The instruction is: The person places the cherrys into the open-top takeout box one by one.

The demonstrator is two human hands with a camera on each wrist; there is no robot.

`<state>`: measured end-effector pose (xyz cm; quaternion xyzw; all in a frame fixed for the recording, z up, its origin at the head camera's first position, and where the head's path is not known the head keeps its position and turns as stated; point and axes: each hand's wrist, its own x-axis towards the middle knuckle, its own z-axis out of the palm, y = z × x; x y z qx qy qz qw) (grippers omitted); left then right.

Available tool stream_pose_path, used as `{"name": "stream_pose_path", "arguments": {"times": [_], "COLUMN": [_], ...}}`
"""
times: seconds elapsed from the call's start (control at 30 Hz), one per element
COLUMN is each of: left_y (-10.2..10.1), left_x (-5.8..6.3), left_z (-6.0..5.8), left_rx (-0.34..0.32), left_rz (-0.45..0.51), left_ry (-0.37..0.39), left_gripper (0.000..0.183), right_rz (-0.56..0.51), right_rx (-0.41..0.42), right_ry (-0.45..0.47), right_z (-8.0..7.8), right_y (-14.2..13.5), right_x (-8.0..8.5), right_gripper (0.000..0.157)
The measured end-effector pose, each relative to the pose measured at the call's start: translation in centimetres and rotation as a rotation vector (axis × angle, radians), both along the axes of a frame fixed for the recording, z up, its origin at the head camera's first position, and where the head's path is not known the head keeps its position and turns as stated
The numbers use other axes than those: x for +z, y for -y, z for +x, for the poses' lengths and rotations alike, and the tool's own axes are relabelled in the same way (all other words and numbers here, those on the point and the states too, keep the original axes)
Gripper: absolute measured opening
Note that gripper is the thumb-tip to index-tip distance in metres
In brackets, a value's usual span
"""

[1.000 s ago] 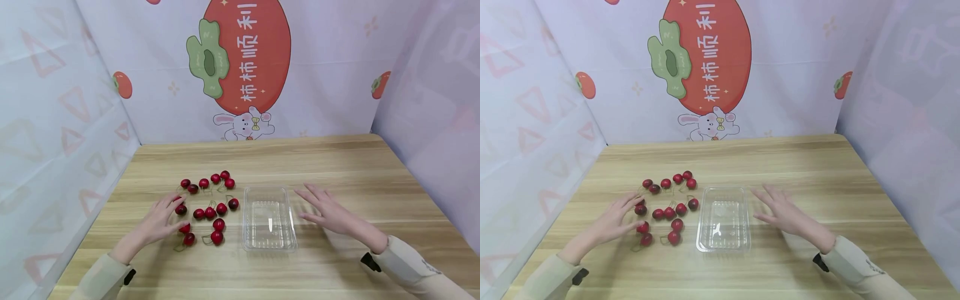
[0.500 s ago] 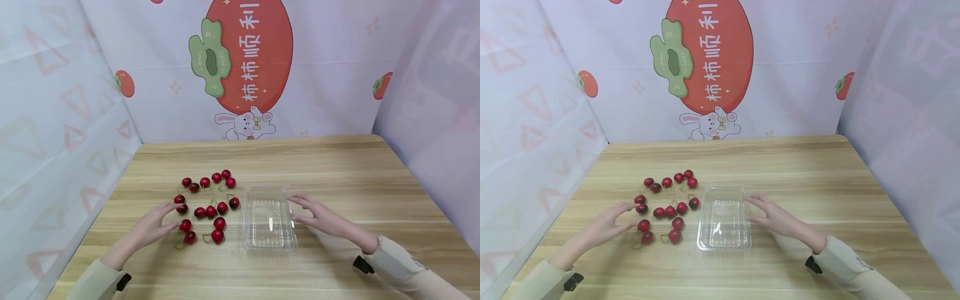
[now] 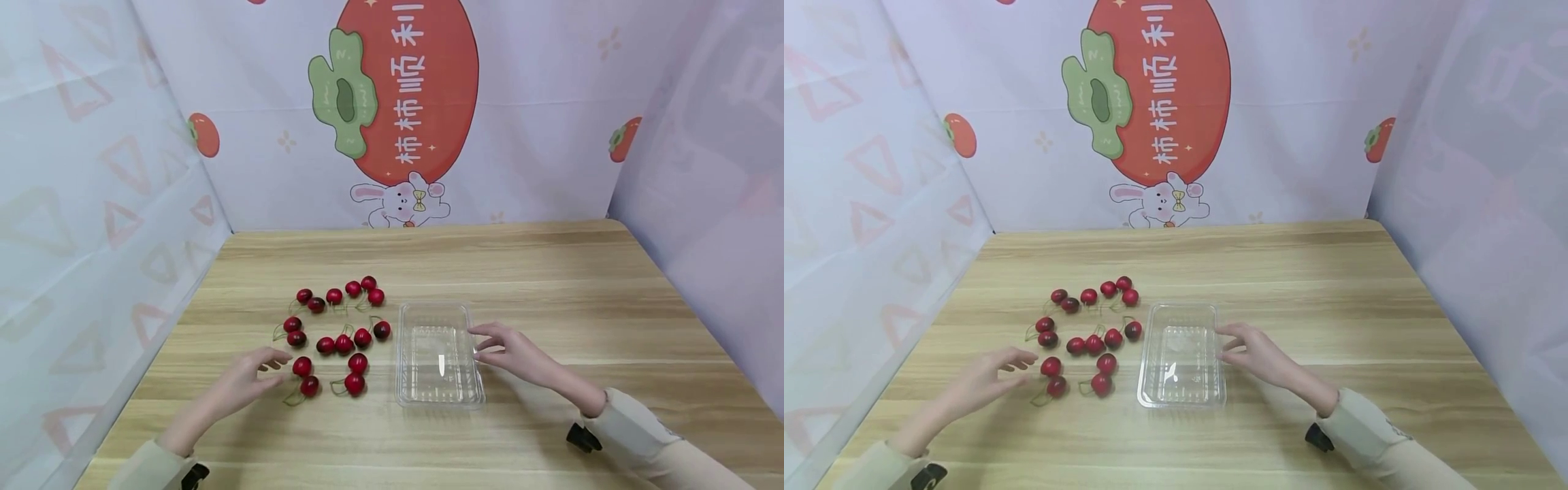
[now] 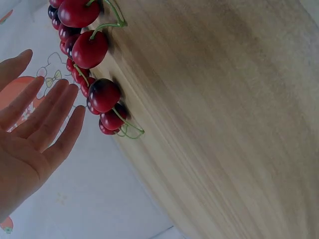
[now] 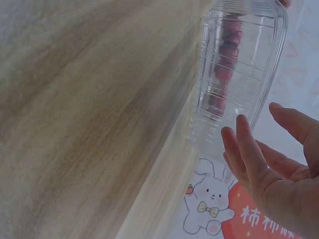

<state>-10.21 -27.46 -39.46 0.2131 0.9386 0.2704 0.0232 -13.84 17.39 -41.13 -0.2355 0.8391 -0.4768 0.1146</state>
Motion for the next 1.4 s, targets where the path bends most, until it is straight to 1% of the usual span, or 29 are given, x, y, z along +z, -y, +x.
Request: {"name": "stream_pose_path", "arguments": {"times": [0.23,0.4,0.47,0.6,0.77,0.93,1.03,1.13,1.27,1.4], "left_y": [0.1,0.2,0.1,0.1,0.0,-0.2,-0.4,-0.4,-0.2,-0.2], "left_x": [-0.8,-1.3,-1.4,-1.7,-2.5,-3.3,-3.6,-3.7,-3.9,-3.9], "left_z": [0.4,0.5,0.5,0.6,0.6,0.5,0.4,0.4,0.3,0.3], "left_rx": [-0.010,-0.032,-0.041,-0.060,-0.081,-0.083,-0.086,-0.073,-0.066,-0.085], "left_rz": [0.069,0.114,0.112,0.108,0.107,0.081,0.060,0.040,0.043,0.050], "left_ry": [0.132,0.200,0.206,0.228,0.236,0.214,0.201,0.200,0.227,0.243], "left_gripper": [0.026,0.027,0.027,0.027,0.023,0.019,0.015,0.013,0.011,0.009], "right_rz": [-0.033,-0.108,-0.136,-0.160,-0.182,-0.188,-0.189,-0.189,-0.193,-0.203], "right_rx": [-0.010,-0.040,-0.049,-0.060,-0.074,-0.077,-0.084,-0.085,-0.078,-0.076], "right_ry": [0.071,0.164,0.194,0.221,0.248,0.248,0.251,0.253,0.253,0.254], "right_z": [-0.1,0.0,-0.1,-0.2,-0.2,0.0,0.1,0.1,0.0,-0.1], "right_y": [0.3,0.4,0.5,0.5,0.5,0.4,0.4,0.4,0.4,0.4], "right_x": [-0.1,-0.2,-0.3,-0.4,-0.5,-0.5,-0.6,-0.6,-0.7,-0.8], "right_gripper": [0.045,0.047,0.048,0.048,0.048,0.048,0.048,0.049,0.050,0.050]}}
